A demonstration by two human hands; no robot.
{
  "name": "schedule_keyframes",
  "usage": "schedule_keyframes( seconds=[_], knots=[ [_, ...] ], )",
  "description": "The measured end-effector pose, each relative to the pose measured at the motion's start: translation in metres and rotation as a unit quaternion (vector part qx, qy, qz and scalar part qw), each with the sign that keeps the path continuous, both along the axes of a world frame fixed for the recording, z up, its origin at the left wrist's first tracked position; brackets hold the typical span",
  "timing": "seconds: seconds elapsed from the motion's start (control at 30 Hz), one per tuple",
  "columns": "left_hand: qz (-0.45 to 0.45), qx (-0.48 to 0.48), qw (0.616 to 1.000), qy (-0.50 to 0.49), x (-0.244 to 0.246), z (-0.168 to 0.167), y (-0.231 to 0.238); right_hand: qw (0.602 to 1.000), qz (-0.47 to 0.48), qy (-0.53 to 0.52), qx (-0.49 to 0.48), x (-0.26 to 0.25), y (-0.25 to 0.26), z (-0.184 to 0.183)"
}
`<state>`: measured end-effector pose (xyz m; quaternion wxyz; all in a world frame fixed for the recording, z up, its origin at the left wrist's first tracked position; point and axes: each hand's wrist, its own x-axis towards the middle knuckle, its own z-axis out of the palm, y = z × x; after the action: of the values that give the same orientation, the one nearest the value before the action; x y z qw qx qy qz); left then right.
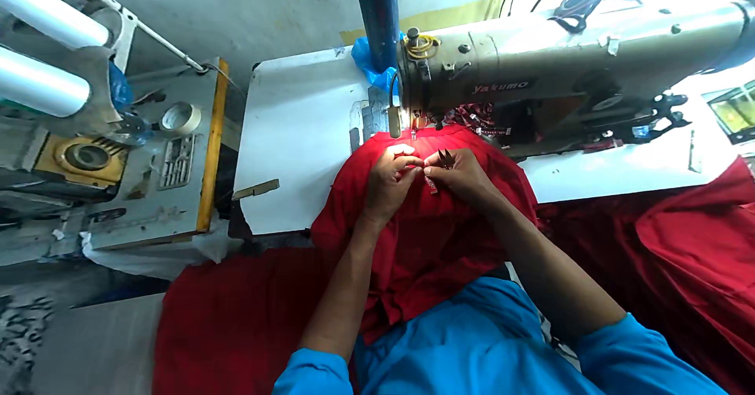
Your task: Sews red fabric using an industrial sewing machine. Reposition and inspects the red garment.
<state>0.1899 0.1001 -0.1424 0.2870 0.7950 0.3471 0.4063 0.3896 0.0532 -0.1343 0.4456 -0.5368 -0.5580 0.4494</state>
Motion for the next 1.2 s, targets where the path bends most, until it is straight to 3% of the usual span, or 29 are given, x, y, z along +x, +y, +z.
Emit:
schedule_keyframes(
  seconds=[0.23,0.5,0.8,1.2],
  knots=[
    [-0.019,-0.055,0.998,0.001,-0.005,0.007,0.001,1.000,0.007,0.009,0.011,-0.001,0.000,0.000],
    [-0.010,-0.031,0.999,0.009,-0.005,0.005,0.001,1.000,0.007,-0.007,0.009,-0.002,-0.001,0.002],
    [-0.036,-0.048,0.997,0.040,-0.009,0.013,-0.001,0.989,0.062,-0.089,0.100,0.009,0.007,0.006],
    [-0.046,-0.049,0.996,0.051,-0.007,0.009,0.004,0.994,0.049,-0.038,0.094,0.003,0.007,0.002]
  ],
)
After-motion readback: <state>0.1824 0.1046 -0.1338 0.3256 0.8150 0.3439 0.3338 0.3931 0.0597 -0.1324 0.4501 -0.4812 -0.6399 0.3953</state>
